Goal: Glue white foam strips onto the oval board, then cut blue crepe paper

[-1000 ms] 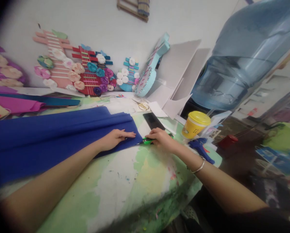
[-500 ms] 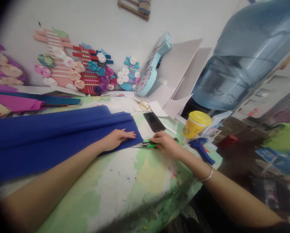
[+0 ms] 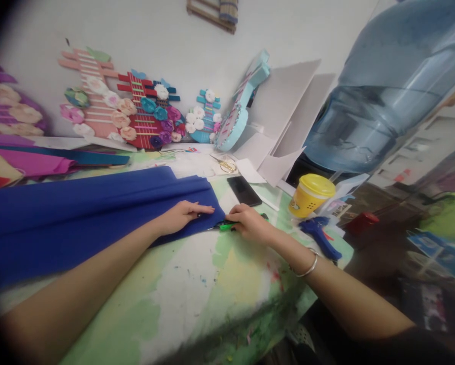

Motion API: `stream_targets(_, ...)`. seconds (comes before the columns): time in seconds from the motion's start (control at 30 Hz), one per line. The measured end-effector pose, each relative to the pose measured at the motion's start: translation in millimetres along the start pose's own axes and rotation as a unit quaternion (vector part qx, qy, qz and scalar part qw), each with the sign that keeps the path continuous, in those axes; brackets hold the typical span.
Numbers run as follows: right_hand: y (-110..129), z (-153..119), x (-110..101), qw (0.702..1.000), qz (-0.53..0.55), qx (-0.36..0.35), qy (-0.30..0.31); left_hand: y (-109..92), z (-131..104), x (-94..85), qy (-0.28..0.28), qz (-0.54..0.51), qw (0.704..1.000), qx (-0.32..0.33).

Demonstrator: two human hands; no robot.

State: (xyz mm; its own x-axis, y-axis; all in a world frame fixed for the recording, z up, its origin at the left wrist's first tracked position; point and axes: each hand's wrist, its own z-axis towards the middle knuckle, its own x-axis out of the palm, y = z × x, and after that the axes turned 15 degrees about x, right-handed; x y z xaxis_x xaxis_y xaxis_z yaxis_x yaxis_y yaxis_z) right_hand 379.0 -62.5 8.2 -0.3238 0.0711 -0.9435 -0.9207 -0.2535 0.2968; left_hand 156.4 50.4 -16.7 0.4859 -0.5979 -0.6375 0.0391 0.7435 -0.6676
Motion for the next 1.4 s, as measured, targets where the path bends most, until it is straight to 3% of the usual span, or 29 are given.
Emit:
stream_targets(0.4,-4.8,-20.2,-4.0,1.000,-0.002,0.021,-0.008,0.8,-0.4,3.3,0.007,0.033,0.999,0.015)
stream_targets(0.8,12.7,0.0,7.5,1.000,0.013,-0.017,-0.017,-1.2,-0.7,0.8,-0.026,0.006,1.000,-0.003)
stream_targets(1.03,13.0,-6.4,8.2,1.000,0.005,-0.017,-0.015,1.3,-1.0,1.6,-0.024,0.009,1.000,0.003)
stream_targets(1.23,11.8,-15.8,2.0,1.000,-0.003,-0.011,-0.012,1.6,-0.1,3.7,0.006,0.033,0.999,0.015)
stream_targets(1.4,18.0,-17.6,1.7,0.999,-0.018,-0.010,-0.026,-1.5,1.4,1.3,0.080,0.078,0.993,0.029)
